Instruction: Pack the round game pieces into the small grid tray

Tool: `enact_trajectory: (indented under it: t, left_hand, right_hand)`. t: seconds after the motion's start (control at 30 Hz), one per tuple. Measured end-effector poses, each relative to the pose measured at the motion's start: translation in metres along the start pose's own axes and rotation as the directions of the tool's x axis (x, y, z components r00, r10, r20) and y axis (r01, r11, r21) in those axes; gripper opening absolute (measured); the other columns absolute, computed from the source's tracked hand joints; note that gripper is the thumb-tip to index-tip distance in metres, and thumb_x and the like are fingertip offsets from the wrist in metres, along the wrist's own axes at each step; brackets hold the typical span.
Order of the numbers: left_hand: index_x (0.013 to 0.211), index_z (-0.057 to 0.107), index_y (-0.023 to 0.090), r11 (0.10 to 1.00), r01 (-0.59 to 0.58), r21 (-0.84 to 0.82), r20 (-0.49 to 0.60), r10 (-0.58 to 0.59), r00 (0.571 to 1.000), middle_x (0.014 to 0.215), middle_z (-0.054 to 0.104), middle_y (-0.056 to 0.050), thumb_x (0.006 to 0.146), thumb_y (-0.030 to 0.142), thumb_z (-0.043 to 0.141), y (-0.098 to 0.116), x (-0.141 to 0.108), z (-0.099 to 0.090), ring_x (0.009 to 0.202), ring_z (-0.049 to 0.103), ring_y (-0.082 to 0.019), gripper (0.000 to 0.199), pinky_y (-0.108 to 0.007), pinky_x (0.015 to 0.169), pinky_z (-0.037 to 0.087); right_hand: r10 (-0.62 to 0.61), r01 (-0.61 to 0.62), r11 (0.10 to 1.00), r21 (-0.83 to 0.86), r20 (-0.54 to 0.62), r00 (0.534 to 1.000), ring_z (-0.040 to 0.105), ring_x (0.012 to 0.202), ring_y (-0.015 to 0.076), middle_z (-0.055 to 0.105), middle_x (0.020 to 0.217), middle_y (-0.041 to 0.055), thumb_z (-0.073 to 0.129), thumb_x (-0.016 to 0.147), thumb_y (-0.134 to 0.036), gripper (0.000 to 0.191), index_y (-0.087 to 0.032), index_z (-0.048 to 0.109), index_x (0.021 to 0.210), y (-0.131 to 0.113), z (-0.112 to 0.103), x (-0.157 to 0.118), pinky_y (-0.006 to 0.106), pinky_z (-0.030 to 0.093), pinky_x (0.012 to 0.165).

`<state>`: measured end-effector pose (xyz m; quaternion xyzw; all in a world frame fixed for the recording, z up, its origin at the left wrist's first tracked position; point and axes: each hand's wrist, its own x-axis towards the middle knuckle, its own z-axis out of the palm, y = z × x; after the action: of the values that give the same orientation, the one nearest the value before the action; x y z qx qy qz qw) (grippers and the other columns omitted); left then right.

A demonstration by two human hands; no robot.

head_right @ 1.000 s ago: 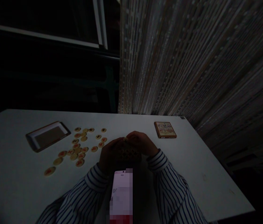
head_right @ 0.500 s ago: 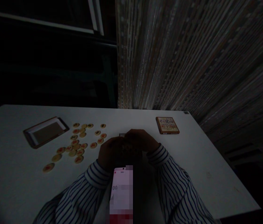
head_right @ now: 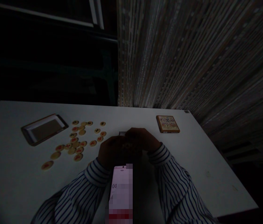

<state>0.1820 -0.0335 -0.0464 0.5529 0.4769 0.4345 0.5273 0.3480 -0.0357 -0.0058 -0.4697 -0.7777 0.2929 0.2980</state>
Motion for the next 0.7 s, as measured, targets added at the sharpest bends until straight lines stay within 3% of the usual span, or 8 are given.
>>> enact_trajectory:
  t: [0.7]
  left_hand:
    - [0.08, 0.066, 0.016, 0.999, 0.006, 0.047, 0.011, -0.007, 1.0, 0.079, 0.069, -0.005, 0.072, 0.037, 0.056, 0.0024, -0.0003, -0.0014, 0.076, 0.064, -0.018, 0.025, -0.028, 0.068, 0.052]
  right_hand:
    - [0.031, -0.031, 1.0, -0.003, -0.014, 0.999, 0.059, 0.076, 0.0125, 0.065, 0.084, 0.0034, 0.054, 0.077, -0.023, 0.016, -0.016, 0.06, 0.09, -0.0016, 0.0011, 0.0002, 0.025, 0.046, 0.067]
